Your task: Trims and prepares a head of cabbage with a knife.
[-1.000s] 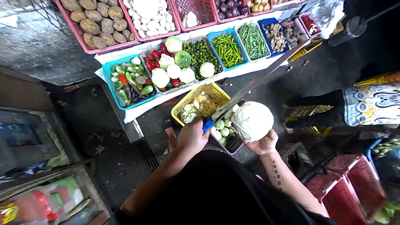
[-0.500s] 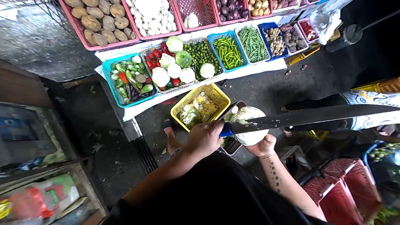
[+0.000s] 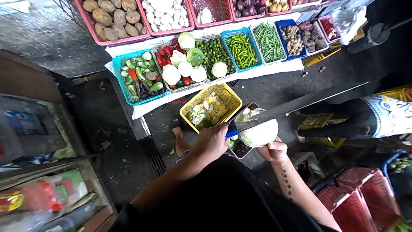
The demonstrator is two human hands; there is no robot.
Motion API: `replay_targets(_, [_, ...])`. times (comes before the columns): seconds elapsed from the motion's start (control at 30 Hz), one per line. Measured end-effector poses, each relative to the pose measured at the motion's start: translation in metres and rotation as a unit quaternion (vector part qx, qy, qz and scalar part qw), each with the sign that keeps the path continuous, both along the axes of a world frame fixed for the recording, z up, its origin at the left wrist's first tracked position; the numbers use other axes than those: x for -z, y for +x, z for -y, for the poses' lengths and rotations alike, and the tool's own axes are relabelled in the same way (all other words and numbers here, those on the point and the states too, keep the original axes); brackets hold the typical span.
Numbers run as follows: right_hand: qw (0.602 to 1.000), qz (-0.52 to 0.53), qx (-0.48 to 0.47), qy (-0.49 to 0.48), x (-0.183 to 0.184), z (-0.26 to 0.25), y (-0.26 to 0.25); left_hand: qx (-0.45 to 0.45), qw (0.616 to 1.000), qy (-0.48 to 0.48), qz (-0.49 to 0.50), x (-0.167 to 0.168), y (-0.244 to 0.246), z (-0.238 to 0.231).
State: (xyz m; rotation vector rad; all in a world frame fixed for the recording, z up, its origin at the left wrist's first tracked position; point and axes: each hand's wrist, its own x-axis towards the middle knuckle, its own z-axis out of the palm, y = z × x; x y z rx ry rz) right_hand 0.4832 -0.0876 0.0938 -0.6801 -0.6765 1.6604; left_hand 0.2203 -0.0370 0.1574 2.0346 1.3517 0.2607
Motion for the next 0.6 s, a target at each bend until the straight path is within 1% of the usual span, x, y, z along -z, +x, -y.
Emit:
replay_targets(0.1, [1.000,0.022,0.004,0.008,0.001,-0.002,-0.003,-0.001,1.000,0.015,0.012,-0.010,0.002,0.003])
replay_targets(0.17, [0.999,0.031,0.010,0.006,0.000,-0.003,-0.006,0.002,1.000,0.011,-0.001,-0.014,0.006,0.000])
replay_targets(0.27, [0.999,0.035,0.021,0.004,0.000,-0.005,-0.009,-0.005,0.998,-0.049,-0.032,-0.013,0.006,-0.008])
replay_targets(0.37, [0.998,0.047,0.040,-0.013,0.006,-0.004,-0.012,-0.006,0.995,-0.083,-0.050,0.006,-0.003,-0.013])
replay_targets(0.47, [0.998,0.028,0.048,-0.029,0.009,-0.001,-0.011,-0.013,0.988,-0.139,-0.058,0.032,-0.018,-0.013])
replay_targets(0.53, [0.999,0.013,0.045,-0.024,0.005,-0.001,-0.008,-0.032,0.979,-0.188,-0.072,0.053,-0.032,-0.010])
replay_targets(0.6, [0.999,0.004,0.030,-0.010,0.000,-0.004,-0.002,-0.044,0.971,-0.220,-0.083,0.062,-0.042,-0.010])
